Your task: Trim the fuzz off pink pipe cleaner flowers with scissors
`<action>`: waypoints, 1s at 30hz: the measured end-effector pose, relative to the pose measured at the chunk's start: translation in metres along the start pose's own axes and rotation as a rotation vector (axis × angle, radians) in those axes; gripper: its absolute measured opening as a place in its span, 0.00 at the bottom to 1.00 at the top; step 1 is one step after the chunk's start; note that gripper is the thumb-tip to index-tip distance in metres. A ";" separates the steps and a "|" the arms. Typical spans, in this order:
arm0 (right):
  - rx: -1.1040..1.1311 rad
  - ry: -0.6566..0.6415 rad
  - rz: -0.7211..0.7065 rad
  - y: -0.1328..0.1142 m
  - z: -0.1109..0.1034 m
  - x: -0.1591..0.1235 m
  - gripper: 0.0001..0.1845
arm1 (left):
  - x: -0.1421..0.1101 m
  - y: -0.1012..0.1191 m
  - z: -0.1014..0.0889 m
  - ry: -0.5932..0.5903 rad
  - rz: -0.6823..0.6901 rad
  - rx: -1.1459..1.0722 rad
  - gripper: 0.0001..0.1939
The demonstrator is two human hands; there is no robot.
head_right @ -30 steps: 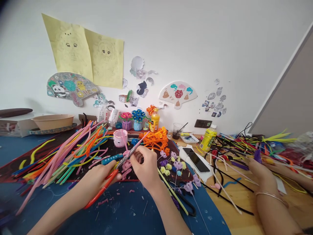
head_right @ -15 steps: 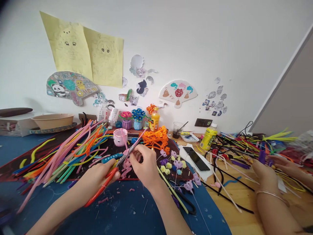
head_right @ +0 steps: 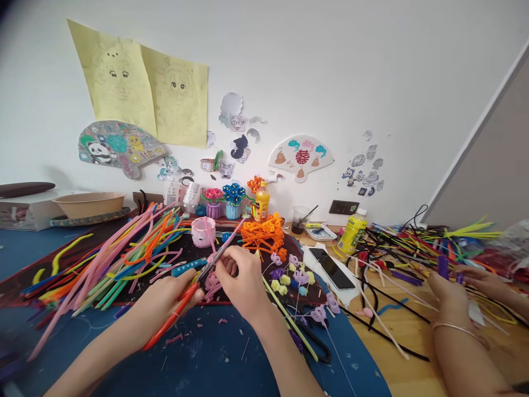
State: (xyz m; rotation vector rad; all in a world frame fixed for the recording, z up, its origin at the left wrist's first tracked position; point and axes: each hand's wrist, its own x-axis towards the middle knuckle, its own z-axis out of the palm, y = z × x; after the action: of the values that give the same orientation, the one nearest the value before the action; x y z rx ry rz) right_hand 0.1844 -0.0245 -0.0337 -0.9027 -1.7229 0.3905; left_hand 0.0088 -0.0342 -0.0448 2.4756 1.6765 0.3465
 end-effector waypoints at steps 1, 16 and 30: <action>-0.003 0.000 -0.004 0.000 0.000 0.000 0.07 | 0.000 0.000 0.000 -0.004 0.005 -0.009 0.14; 0.100 0.070 0.063 0.005 -0.006 0.003 0.08 | 0.002 0.000 -0.001 -0.029 -0.002 -0.011 0.10; 0.066 0.004 0.044 0.003 0.001 0.000 0.09 | -0.001 0.000 -0.003 -0.027 -0.022 0.008 0.13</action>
State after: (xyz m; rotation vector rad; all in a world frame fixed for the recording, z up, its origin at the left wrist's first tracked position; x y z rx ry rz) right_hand 0.1842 -0.0219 -0.0360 -0.8942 -1.6795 0.4720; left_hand 0.0079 -0.0349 -0.0418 2.4540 1.6973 0.3036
